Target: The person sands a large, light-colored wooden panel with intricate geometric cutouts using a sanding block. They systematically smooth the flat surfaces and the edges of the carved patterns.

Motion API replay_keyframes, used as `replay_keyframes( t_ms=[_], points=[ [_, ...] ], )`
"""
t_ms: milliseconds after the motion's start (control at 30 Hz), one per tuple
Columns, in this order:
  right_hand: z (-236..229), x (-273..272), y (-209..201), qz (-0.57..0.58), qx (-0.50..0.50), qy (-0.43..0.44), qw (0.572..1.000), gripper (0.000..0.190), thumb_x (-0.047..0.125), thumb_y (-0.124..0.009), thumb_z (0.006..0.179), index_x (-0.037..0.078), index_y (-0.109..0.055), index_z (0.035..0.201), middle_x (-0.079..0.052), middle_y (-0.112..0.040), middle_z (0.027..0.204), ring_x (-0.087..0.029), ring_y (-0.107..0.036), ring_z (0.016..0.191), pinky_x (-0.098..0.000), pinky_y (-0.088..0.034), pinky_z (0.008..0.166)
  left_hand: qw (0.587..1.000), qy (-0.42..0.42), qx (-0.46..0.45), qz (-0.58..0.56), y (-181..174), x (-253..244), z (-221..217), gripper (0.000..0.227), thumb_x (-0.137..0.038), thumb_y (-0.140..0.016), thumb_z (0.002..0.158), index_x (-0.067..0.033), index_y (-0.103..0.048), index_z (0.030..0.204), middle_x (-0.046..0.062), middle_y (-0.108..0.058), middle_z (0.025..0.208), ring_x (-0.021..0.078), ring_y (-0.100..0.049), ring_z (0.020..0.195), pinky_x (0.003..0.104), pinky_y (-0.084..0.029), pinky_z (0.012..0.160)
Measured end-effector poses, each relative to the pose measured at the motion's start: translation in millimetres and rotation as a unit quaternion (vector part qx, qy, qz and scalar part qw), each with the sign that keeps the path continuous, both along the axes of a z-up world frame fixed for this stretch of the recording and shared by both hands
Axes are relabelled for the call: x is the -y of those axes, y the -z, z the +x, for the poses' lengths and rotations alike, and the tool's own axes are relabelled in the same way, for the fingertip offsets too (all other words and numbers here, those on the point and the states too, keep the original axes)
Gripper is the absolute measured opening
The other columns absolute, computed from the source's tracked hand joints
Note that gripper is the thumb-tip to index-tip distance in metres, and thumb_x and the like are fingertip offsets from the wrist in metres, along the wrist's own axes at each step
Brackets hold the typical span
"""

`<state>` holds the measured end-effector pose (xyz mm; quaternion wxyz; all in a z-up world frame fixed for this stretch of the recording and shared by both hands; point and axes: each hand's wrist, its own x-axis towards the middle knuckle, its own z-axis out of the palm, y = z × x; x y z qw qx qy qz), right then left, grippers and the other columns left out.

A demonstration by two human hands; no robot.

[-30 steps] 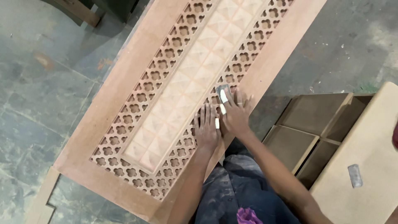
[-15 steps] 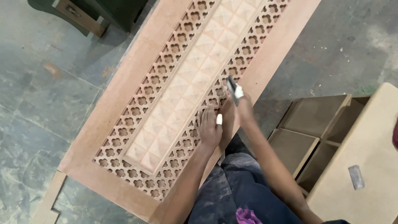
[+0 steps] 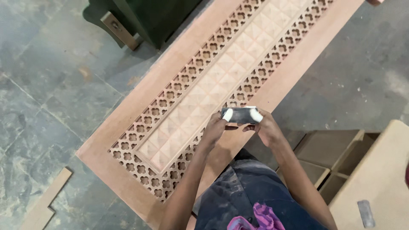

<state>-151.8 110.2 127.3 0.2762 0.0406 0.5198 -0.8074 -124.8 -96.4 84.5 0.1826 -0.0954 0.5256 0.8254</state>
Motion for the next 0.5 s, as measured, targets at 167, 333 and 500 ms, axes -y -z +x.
replay_keyframes(
  t_ms=[167,333,500],
  points=[
    [-2.7,-15.3,-7.1,-0.023,-0.04,-0.066,0.997,0.025,0.017,-0.068,0.097,-0.002,-0.069,0.113,-0.009,-0.072,0.087,-0.016,-0.069,0.074,-0.0314,-0.056,0.067,0.99,0.088,-0.014,0.108,-20.5,6.9,7.6,0.036,-0.018,-0.053,0.109,-0.0019,-0.063,0.139,0.017,-0.068,0.128,0.0278,-0.068,0.116,0.049,-0.061,0.095],
    [-13.2,-26.0,23.9,0.024,-0.07,-0.069,0.995,0.016,0.012,-0.069,0.099,-0.002,-0.07,0.107,-0.007,-0.07,0.087,-0.014,-0.066,0.073,-0.0296,-0.054,0.067,0.979,0.174,-0.022,0.108,-23.2,-1.1,14.1,0.06,-0.021,-0.049,0.103,-0.0189,-0.034,0.161,0.015,-0.052,0.146,0.0263,-0.053,0.135,0.048,-0.057,0.105],
    [-28.6,-12.3,66.0,0.164,-0.077,0.103,0.978,0.017,0.007,-0.063,0.095,0.003,-0.072,0.109,-0.003,-0.072,0.09,-0.011,-0.067,0.075,-0.0273,-0.054,0.067,0.995,0.09,-0.043,-0.005,6.9,-37.7,-0.1,0.058,-0.032,-0.04,0.107,-0.0162,-0.033,0.162,0.004,-0.044,0.154,0.0204,-0.049,0.14,0.043,-0.054,0.109]
  ],
)
